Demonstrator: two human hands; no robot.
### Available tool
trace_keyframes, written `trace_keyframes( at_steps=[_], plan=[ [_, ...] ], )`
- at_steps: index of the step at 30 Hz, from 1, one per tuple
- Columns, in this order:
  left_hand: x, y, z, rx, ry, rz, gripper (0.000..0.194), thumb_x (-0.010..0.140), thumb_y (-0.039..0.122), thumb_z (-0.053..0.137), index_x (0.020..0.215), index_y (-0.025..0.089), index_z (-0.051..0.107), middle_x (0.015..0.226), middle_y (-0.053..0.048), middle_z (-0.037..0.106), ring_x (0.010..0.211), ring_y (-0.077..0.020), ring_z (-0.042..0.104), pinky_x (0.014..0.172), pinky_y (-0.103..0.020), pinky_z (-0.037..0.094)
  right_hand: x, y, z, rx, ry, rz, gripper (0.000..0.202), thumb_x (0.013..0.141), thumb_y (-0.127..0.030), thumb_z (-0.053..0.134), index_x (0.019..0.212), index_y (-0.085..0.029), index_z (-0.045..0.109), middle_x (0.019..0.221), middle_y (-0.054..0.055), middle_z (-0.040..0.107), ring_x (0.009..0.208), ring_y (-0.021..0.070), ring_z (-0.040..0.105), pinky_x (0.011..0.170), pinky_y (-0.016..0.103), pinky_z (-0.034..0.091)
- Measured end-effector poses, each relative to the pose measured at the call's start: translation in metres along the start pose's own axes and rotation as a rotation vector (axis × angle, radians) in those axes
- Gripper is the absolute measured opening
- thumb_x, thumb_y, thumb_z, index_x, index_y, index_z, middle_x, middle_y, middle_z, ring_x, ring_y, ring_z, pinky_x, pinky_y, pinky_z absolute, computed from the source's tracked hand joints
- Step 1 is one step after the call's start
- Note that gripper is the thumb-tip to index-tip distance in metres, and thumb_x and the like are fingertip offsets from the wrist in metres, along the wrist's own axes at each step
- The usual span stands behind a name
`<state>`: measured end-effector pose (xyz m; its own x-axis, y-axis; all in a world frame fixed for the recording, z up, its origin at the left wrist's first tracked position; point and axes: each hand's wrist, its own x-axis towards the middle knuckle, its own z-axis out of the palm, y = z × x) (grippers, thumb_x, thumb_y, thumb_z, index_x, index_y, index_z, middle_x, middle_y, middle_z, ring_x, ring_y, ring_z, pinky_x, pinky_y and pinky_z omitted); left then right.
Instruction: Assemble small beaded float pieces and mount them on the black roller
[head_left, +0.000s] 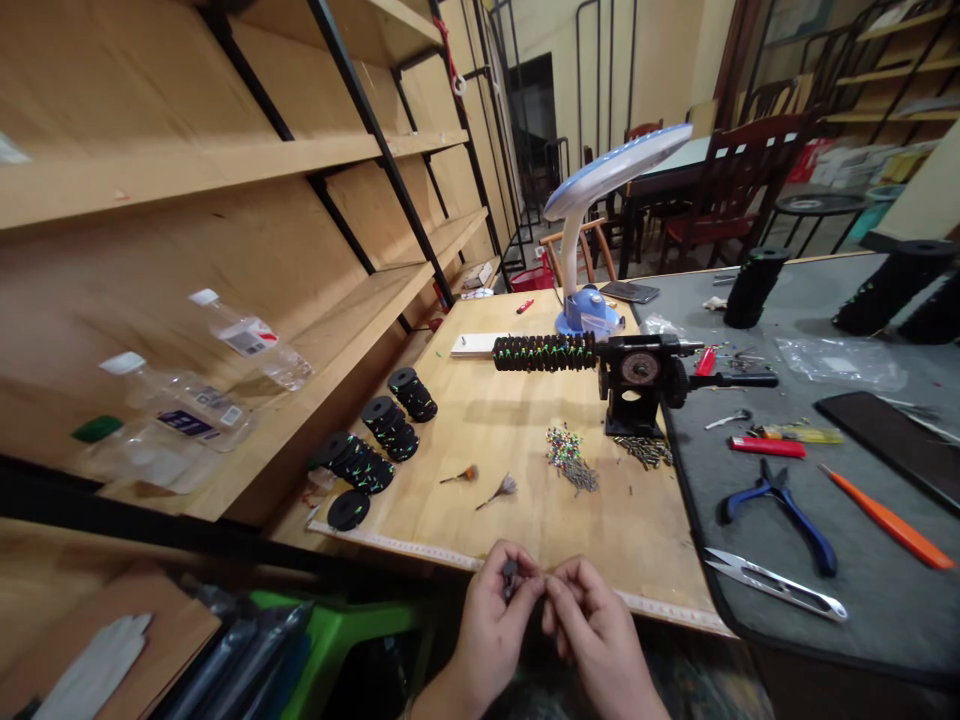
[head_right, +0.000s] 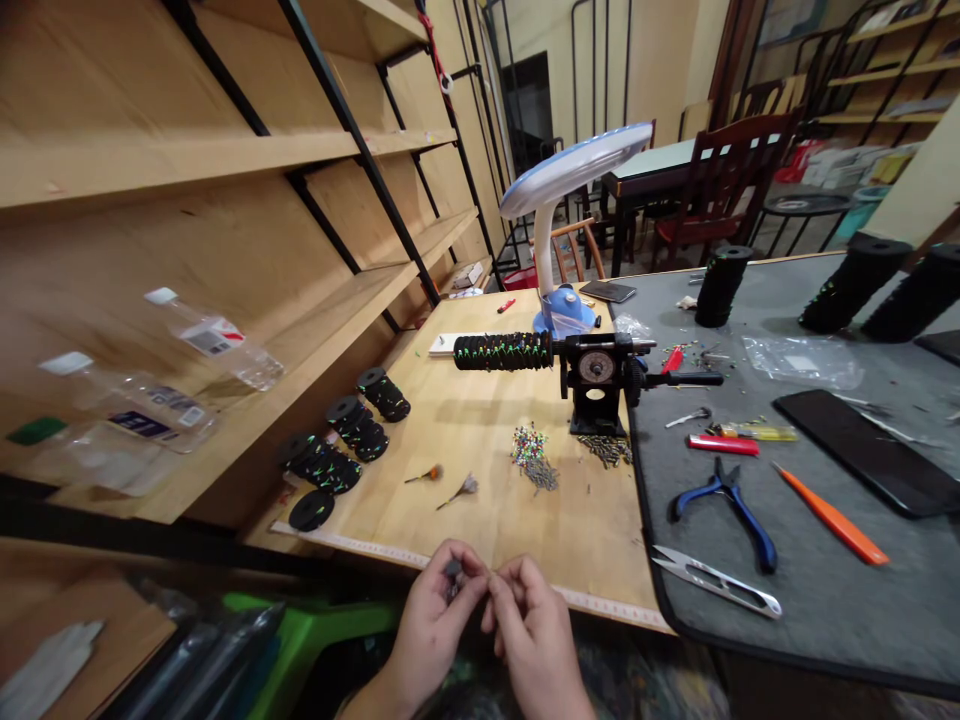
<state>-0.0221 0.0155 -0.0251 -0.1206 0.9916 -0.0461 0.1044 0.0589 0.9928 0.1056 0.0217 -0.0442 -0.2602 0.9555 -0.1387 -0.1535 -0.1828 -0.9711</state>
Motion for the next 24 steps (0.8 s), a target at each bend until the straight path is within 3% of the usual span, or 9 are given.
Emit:
trace_keyframes(
  at_steps=[5, 8, 15, 21, 24],
  plan=[
    [0.000, -0.001, -0.008, 0.198, -0.025, 0.086, 0.010, 0.085, 0.026, 0.060, 0.084, 0.019, 0.054, 0.073, 0.000, 0.061, 0.067, -0.0151, 0.057, 0.064, -0.025, 0.044, 0.001, -0.002, -0.005, -0.042, -0.025, 0.013, 0.041, 0.087, -0.060, 0.048, 0.087, -0.018, 0.051, 0.052, -0.006, 0.052, 0.041, 0.0081, 0.043, 0.042, 0.019, 0.033],
    [0.002, 0.002, -0.009, 0.225, -0.039, 0.097, 0.010, 0.084, 0.026, 0.062, 0.084, 0.019, 0.055, 0.073, -0.001, 0.063, 0.068, -0.0159, 0.059, 0.065, -0.025, 0.045, 0.002, -0.005, -0.006, -0.046, -0.032, 0.010, 0.043, 0.087, -0.061, 0.048, 0.084, -0.019, 0.051, 0.052, -0.007, 0.051, 0.041, 0.0080, 0.043, 0.042, 0.020, 0.032],
    [0.009, 0.009, -0.005, -0.020, -0.119, -0.079, 0.023, 0.078, 0.036, 0.069, 0.087, 0.015, 0.062, 0.076, -0.004, 0.065, 0.073, -0.0179, 0.059, 0.069, -0.027, 0.045, 0.004, -0.008, -0.008, -0.060, -0.038, 0.010, 0.045, 0.085, -0.064, 0.048, 0.078, -0.019, 0.049, 0.051, -0.007, 0.049, 0.041, 0.0080, 0.040, 0.042, 0.020, 0.030],
    [0.012, 0.014, -0.007, -0.021, -0.176, -0.036, 0.028, 0.083, 0.041, 0.064, 0.072, 0.016, 0.059, 0.069, -0.001, 0.055, 0.070, -0.0153, 0.052, 0.067, -0.026, 0.041, 0.005, -0.006, -0.009, -0.112, -0.102, 0.026, 0.042, 0.087, -0.060, 0.046, 0.078, -0.020, 0.048, 0.052, -0.007, 0.049, 0.041, 0.0085, 0.039, 0.043, 0.021, 0.030],
    [0.013, 0.021, -0.009, -0.089, -0.191, -0.047, 0.031, 0.086, 0.044, 0.059, 0.074, 0.016, 0.055, 0.068, 0.001, 0.050, 0.062, -0.0108, 0.046, 0.058, -0.022, 0.036, 0.006, -0.012, -0.013, -0.241, -0.153, -0.090, 0.033, 0.093, -0.050, 0.043, 0.077, -0.021, 0.048, 0.055, -0.005, 0.051, 0.048, 0.0113, 0.047, 0.050, 0.022, 0.037]
  ],
)
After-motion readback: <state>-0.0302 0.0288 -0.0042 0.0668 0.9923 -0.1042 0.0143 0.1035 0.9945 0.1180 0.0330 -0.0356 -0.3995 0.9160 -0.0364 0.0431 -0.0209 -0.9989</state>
